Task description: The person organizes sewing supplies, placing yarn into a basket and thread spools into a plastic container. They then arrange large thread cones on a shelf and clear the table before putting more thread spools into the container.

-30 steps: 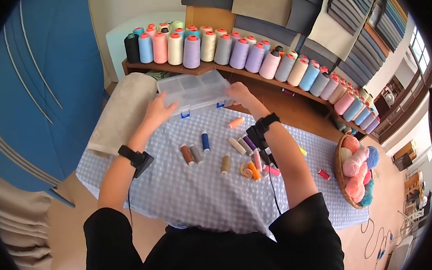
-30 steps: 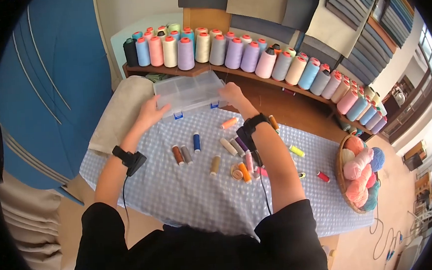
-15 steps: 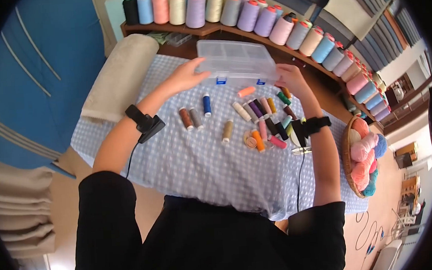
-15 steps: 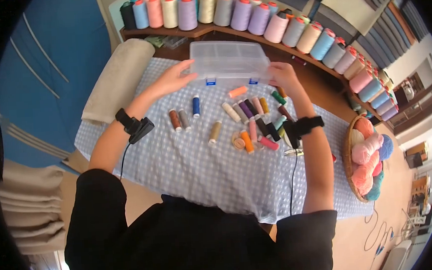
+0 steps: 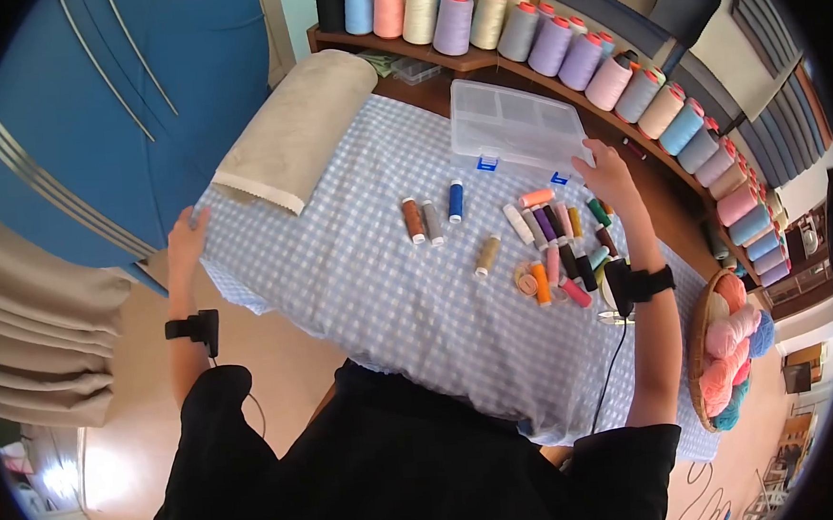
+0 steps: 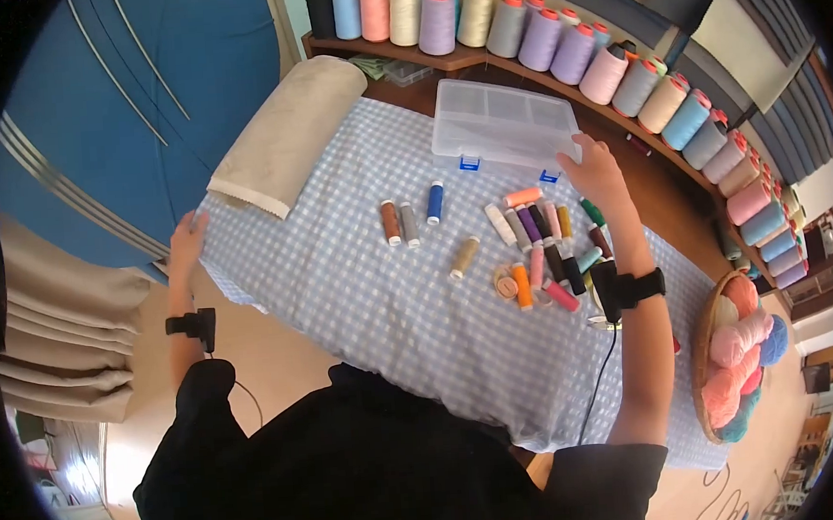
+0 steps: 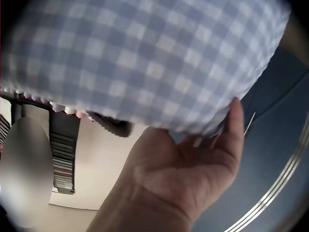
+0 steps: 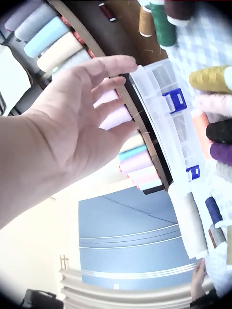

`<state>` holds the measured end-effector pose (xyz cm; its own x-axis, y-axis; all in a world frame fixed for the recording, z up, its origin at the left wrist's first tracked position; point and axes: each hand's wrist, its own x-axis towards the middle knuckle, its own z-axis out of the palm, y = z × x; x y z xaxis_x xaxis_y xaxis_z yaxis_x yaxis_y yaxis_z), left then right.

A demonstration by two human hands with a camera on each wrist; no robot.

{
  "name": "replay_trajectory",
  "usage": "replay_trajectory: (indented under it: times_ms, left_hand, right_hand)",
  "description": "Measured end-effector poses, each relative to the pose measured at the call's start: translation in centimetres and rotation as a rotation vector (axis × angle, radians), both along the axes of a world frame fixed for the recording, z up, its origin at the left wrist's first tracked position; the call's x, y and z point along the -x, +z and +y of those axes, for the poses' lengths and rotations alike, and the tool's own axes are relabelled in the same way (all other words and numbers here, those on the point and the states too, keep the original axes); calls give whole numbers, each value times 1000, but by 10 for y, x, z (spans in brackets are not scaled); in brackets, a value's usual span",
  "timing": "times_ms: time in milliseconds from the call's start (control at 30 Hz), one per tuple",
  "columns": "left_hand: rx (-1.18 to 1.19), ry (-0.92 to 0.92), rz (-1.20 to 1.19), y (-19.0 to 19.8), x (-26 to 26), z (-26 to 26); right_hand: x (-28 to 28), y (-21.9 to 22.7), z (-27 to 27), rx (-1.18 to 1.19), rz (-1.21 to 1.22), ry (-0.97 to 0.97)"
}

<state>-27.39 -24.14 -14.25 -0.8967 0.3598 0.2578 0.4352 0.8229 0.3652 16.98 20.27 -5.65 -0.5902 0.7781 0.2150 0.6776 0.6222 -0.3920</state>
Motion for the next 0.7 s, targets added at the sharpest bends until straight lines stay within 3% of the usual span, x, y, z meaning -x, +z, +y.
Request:
replay_trajectory:
  times_ms: [67, 200, 300, 467, 500, 567, 633, 667, 700]
  left_hand:
    - [-164, -5, -19, -11, 4, 1]
    - [-191, -38, 44, -19, 20, 0]
    - [-183, -36, -71, -15, 22, 1]
    - [-219, -164, -44, -35, 54, -6]
    - [-222, -169, -36, -20, 40, 2]
    - [-212, -163, 463, 14, -2, 28]
    - [-429, -391, 206, 65, -60, 66]
    - [-414, -517, 71, 82, -88, 86]
    - [-398, -641, -60, 92, -111, 108]
  right_hand:
    - [4, -9, 0, -61, -97, -119]
    - [-3, -28, 10, -83, -89, -86]
    - [-6, -32, 8, -116, -71, -63]
    - [-10, -27, 1, -170, -115, -86]
    - [-9, -21, -1, -173, -107, -91]
    - [-8, -13, -3, -82, -125, -241]
    - [-9, -19, 3, -95, -111, -283]
    - [-11, -21, 9, -109, -100, -313]
    - [-11, -28, 21, 95, -19, -384]
